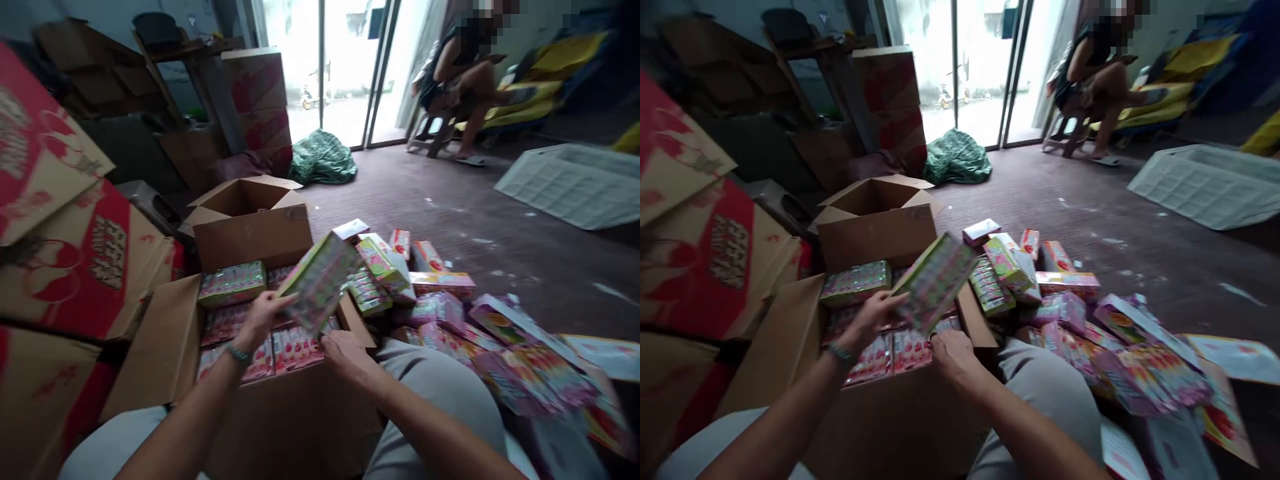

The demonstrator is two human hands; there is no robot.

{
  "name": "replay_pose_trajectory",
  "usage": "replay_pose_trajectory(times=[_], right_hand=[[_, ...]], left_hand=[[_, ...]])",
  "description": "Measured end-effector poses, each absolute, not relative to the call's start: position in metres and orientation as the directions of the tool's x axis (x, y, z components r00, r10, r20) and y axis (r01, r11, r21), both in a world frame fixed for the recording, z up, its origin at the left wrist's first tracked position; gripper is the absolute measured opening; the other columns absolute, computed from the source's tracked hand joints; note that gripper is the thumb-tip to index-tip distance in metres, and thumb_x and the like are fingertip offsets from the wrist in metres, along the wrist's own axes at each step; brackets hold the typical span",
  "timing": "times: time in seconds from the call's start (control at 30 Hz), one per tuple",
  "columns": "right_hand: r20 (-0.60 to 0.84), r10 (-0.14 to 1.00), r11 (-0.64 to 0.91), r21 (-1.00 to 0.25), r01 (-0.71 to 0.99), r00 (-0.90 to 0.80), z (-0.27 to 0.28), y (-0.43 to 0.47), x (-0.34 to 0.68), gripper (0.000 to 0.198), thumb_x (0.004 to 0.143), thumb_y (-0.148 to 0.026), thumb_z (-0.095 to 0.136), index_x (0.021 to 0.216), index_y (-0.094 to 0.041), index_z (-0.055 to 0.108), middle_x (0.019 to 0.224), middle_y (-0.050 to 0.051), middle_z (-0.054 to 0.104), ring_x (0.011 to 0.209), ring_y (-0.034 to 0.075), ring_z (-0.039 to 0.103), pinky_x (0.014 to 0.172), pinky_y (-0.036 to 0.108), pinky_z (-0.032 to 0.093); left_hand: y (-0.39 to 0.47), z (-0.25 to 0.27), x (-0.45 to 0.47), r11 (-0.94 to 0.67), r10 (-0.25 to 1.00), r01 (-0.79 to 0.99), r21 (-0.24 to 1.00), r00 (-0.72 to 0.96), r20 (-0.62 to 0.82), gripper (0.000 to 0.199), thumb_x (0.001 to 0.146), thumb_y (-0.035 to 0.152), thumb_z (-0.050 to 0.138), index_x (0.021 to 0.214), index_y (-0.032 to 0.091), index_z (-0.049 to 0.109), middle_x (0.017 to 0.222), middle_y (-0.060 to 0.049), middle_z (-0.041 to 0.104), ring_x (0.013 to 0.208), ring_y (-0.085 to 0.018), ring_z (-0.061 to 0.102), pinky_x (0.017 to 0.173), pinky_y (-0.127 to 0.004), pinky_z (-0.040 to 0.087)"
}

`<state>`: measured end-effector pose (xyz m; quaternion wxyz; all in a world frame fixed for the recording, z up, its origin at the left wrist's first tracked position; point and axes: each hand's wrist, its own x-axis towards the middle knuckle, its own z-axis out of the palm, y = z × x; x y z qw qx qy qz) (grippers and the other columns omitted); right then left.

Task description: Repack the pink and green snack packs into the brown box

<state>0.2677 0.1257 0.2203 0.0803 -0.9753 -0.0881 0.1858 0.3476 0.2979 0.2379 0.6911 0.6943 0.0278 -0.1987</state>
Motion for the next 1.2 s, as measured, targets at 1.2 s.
replay_pose_trajectory(times=[1.2], right_hand=[[-0.363,0.364,-0.925,-0.246,0.288,0.858,0.175,0.151,0.329,0.027,0.087,-0.012,0.037,0.095,-0.018,0.062,0.086,0.008,0.070,0.079,0.022,0.065,0.056,0.031,0.018]], left_hand=[[0.488,0.146,0.407,-0.963,-0.261,-0.268,-0.001,0.937,0.232,0.087,0.064,0.050,0.071,0.139,0.018,0.040,0.132,-0.018,0.045,0.121,-0.036,0.038,0.099,-0.049,0.028]])
